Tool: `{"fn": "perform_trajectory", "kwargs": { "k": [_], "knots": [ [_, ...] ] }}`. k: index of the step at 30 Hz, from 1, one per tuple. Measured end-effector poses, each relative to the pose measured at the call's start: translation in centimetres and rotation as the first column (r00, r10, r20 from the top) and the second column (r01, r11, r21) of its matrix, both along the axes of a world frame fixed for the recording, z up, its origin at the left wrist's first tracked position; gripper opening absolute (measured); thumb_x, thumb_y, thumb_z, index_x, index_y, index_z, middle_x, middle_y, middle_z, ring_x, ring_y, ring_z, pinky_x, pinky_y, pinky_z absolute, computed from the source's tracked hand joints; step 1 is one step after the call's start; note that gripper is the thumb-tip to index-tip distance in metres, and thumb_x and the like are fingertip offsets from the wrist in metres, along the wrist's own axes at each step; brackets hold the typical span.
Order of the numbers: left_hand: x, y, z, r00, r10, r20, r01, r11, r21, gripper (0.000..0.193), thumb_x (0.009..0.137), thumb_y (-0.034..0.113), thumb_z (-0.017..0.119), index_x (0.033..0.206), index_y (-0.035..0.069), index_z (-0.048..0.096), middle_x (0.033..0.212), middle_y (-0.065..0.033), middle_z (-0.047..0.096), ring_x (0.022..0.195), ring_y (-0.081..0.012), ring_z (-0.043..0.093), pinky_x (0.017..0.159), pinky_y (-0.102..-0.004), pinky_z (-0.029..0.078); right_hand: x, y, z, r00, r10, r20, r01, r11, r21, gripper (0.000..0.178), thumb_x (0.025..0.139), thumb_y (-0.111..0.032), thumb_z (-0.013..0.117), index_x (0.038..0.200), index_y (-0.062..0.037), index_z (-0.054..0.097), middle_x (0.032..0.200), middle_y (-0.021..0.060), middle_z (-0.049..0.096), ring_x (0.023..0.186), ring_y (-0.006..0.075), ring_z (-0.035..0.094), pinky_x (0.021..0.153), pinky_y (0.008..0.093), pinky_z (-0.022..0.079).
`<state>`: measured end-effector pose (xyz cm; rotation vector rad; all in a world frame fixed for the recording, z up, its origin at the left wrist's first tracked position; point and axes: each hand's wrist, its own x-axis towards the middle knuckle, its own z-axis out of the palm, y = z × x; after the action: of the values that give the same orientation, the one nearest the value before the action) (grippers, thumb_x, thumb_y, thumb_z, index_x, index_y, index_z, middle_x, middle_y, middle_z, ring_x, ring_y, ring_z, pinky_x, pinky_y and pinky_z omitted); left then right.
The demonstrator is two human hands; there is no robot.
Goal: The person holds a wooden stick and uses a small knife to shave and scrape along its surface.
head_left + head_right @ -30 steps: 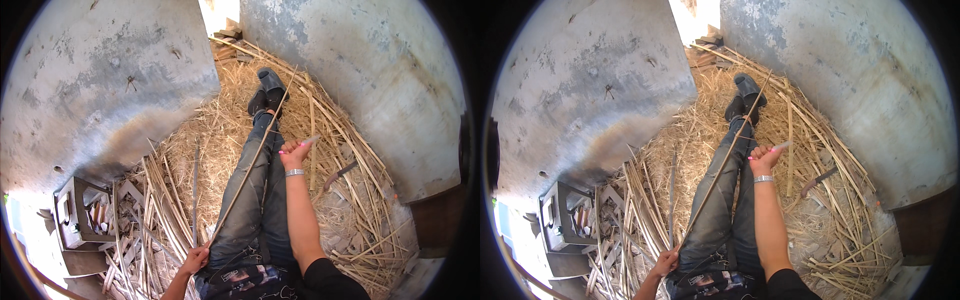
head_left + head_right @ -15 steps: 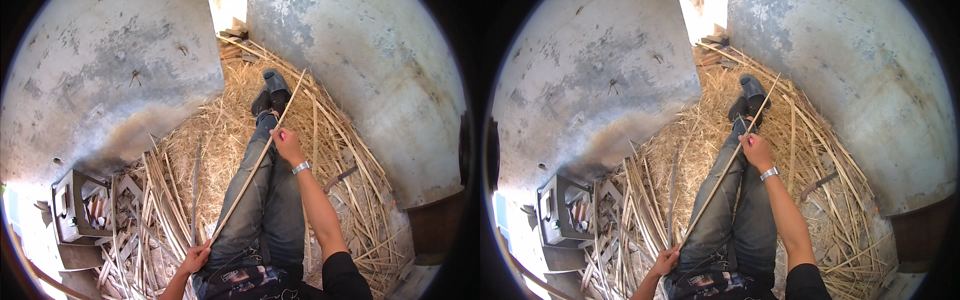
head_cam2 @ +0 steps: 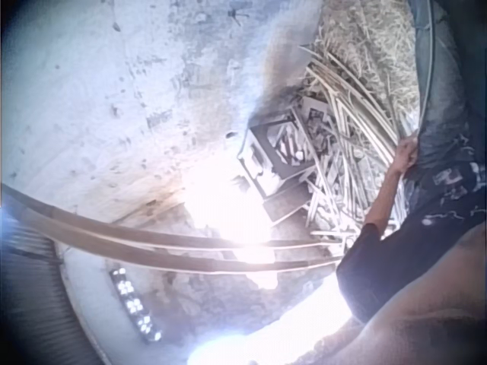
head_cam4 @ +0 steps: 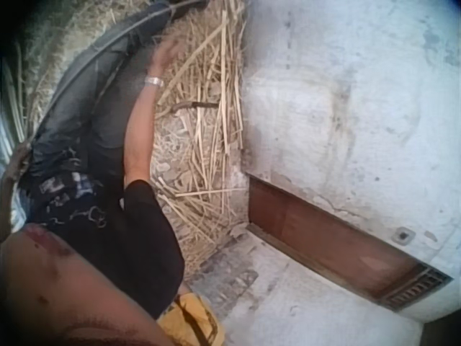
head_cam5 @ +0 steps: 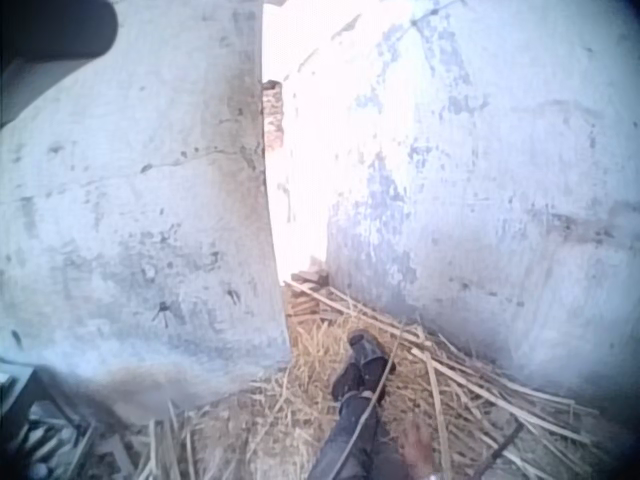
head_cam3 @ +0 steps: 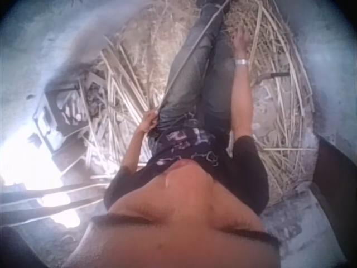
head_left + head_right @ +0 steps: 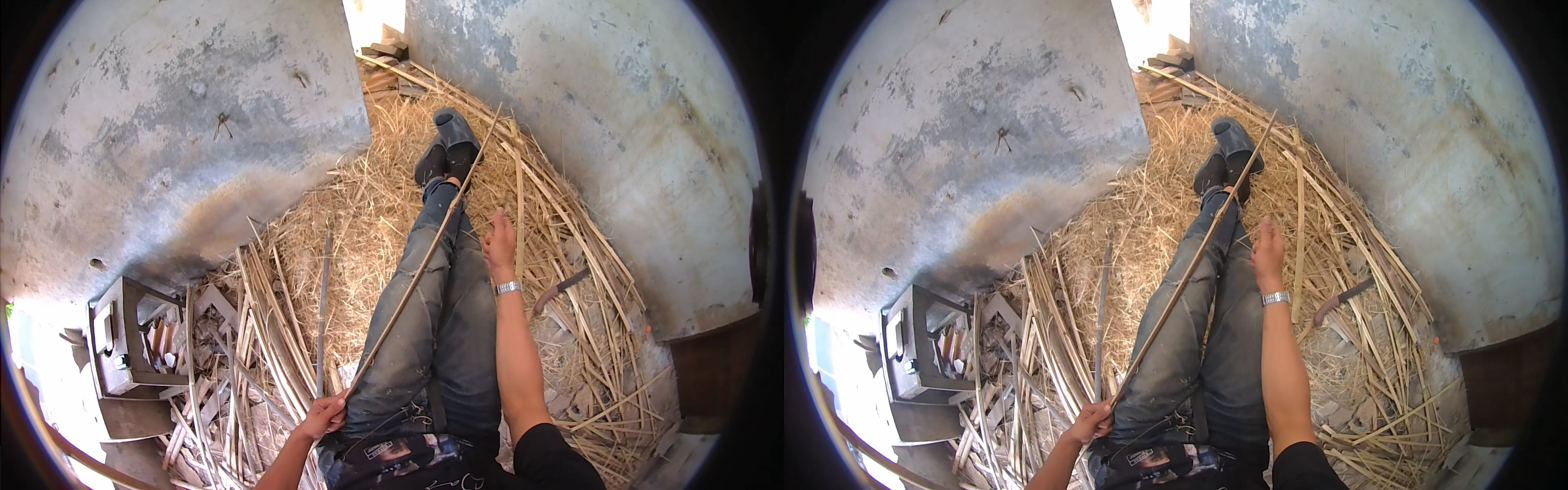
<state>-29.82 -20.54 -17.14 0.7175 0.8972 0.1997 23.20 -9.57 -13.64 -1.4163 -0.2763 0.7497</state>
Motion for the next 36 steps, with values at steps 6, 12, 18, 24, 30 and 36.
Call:
{"fn": "perform_trajectory", "kwargs": {
  "k": [6,12,18,24,30,36],
  "knots": [
    [2.7,0.7,2.9,0.999,-0.026,-0.022,0.027,0.998,0.063,0.049,0.112,0.031,0.054,0.156,0.009,0.050,0.065,0.0045,0.034,0.050,-0.0073,0.031,0.045,-0.0246,0.025,-0.7,-3.0,1.2,0.627,0.114,0.771,-0.032,0.992,-0.121,0.046,0.109,-0.044,0.052,0.091,-0.0037,0.067,0.066,0.0131,0.065,0.061,0.0366,0.063,0.060,0.0441,0.049],
    [9.3,2.8,6.9,0.998,0.005,-0.068,0.000,0.997,0.073,0.050,0.113,0.027,0.052,0.157,0.003,0.047,0.064,0.0070,0.032,0.052,-0.0057,0.028,0.048,-0.0243,0.025,-12.8,-8.3,3.1,0.263,0.725,0.637,-0.378,0.685,-0.623,0.059,0.106,-0.053,0.052,0.077,-0.0045,0.068,0.067,0.0244,0.066,0.066,0.0482,0.066,0.061,0.0574,0.052],
    [11.5,3.5,6.3,0.998,-0.009,-0.058,0.014,0.996,0.091,0.050,0.114,0.027,0.052,0.158,0.004,0.046,0.065,0.0072,0.031,0.053,-0.0056,0.028,0.049,-0.0243,0.026,-15.8,-10.0,2.2,0.108,0.703,0.703,-0.394,0.679,-0.619,0.060,0.106,-0.056,0.050,0.075,-0.0069,0.067,0.058,0.0193,0.065,0.053,0.0401,0.066,0.048,0.0523,0.053],
    [10.1,2.1,6.2,0.998,0.001,-0.061,0.005,0.994,0.108,0.051,0.113,0.026,0.054,0.157,0.003,0.047,0.065,0.0070,0.033,0.053,-0.0053,0.029,0.049,-0.0245,0.026,-8.9,-7.5,-1.2,0.112,0.582,0.806,-0.101,0.813,-0.573,0.058,0.107,-0.054,0.050,0.074,-0.0084,0.063,0.056,0.0191,0.063,0.053,0.0418,0.066,0.047,0.0530,0.051],
    [10.9,2.4,6.0,0.996,0.010,-0.089,-0.001,0.995,0.104,0.050,0.112,0.026,0.055,0.157,0.003,0.048,0.065,0.0068,0.034,0.053,-0.0055,0.031,0.048,-0.0244,0.026,-13.9,-10.6,1.8,-0.051,0.742,0.669,-0.363,0.610,-0.704,0.057,0.107,-0.054,0.048,0.078,-0.0081,0.066,0.061,0.0190,0.066,0.057,0.0411,0.068,0.052,0.0539,0.054],
    [10.0,2.4,5.7,0.997,0.024,-0.069,-0.016,0.994,0.108,0.048,0.113,0.028,0.054,0.155,0.005,0.051,0.064,0.0065,0.035,0.052,-0.0055,0.031,0.048,-0.0244,0.026,-14.3,-10.5,0.3,-0.075,0.731,0.679,-0.431,0.590,-0.683,0.057,0.106,-0.057,0.048,0.077,-0.0102,0.064,0.060,0.0186,0.066,0.056,0.0399,0.069,0.051,0.0528,0.055]
  ]
}}
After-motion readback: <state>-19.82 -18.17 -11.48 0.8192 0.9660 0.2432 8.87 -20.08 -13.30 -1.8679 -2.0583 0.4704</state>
